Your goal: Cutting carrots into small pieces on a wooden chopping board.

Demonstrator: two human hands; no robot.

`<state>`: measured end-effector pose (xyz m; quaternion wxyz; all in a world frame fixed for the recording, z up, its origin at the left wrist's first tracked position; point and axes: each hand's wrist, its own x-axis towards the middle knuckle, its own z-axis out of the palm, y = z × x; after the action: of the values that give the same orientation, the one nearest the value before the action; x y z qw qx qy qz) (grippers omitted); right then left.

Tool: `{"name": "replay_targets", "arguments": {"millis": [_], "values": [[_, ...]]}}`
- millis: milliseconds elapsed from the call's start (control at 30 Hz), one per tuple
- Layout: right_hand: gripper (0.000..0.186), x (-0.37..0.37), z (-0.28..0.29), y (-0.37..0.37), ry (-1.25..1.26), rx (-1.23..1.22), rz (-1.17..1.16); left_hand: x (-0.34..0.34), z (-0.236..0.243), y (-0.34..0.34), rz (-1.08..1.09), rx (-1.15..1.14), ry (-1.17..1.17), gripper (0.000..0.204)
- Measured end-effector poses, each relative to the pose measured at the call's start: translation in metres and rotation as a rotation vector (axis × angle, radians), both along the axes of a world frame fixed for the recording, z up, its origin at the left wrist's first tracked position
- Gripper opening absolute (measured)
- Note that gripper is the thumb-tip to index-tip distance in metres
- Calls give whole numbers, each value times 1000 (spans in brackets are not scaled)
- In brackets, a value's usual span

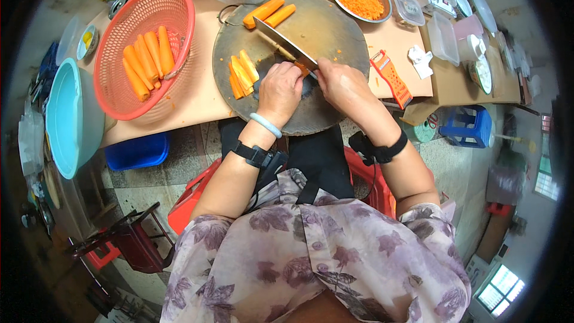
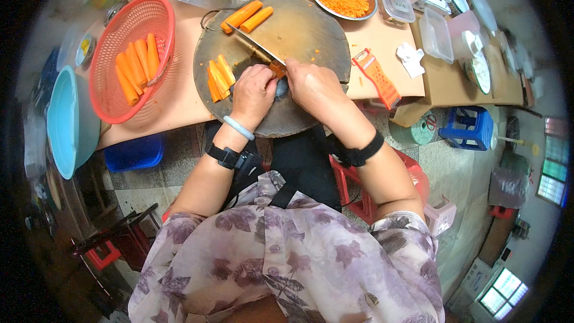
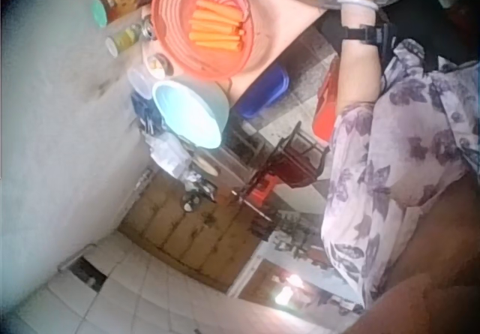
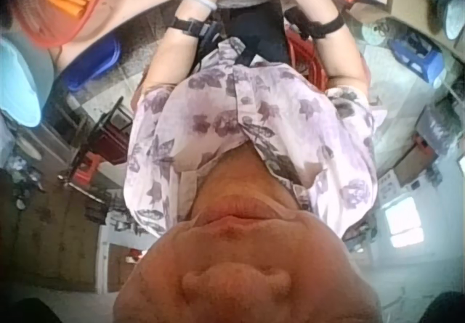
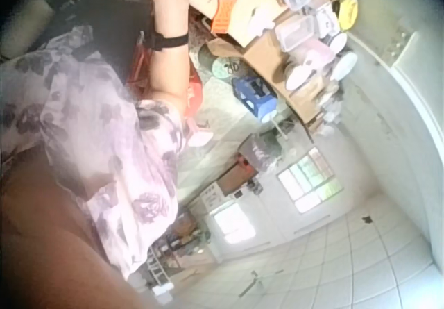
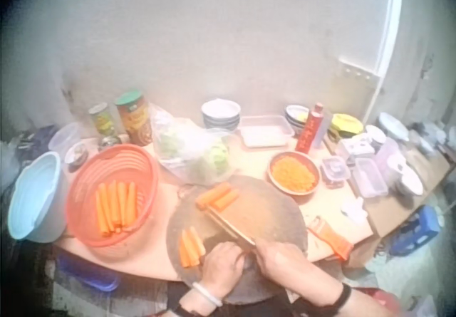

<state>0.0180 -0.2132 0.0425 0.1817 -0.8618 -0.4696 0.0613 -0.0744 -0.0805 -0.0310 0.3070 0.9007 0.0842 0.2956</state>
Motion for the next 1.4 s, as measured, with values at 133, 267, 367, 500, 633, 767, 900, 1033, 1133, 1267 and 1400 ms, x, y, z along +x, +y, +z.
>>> {"name": "replay_targets", "arguments": {"millis": [133,267,367,500,633,767,900,1033,1133,1267,1400], "values": [[12,-3,-4,2,-14,-3,3,-1,4,0,23,21,-4,9],[12,2,-8,6,-8,-35,3,-1,3,0,32,6,4,8],[13,-1,0,3,3,-24,-1,-1,-2,0,0,-2,15,8],[13,-1,-7,8,10,-34,-6,0,2,1,25,-5,-6,7],[13,-1,0,5,26,-33,-9,1,4,0,14,-25,-21,7],[15,-6,0,7,47,-34,-31,-1,0,1,16,-13,13,7],[16,-1,-9,8,47,-30,-31,1,3,1,2,-38,-47,6],[15,-8,5,6,41,-25,-18,-2,1,0,8,-25,8,7],[16,-7,-6,13,32,-53,-6,-2,1,1,13,-16,-7,8],[16,-5,0,10,55,-39,-10,-1,-3,1,11,-40,-29,8],[15,-7,-8,10,62,-37,-29,0,1,2,14,-39,-19,6]]}}
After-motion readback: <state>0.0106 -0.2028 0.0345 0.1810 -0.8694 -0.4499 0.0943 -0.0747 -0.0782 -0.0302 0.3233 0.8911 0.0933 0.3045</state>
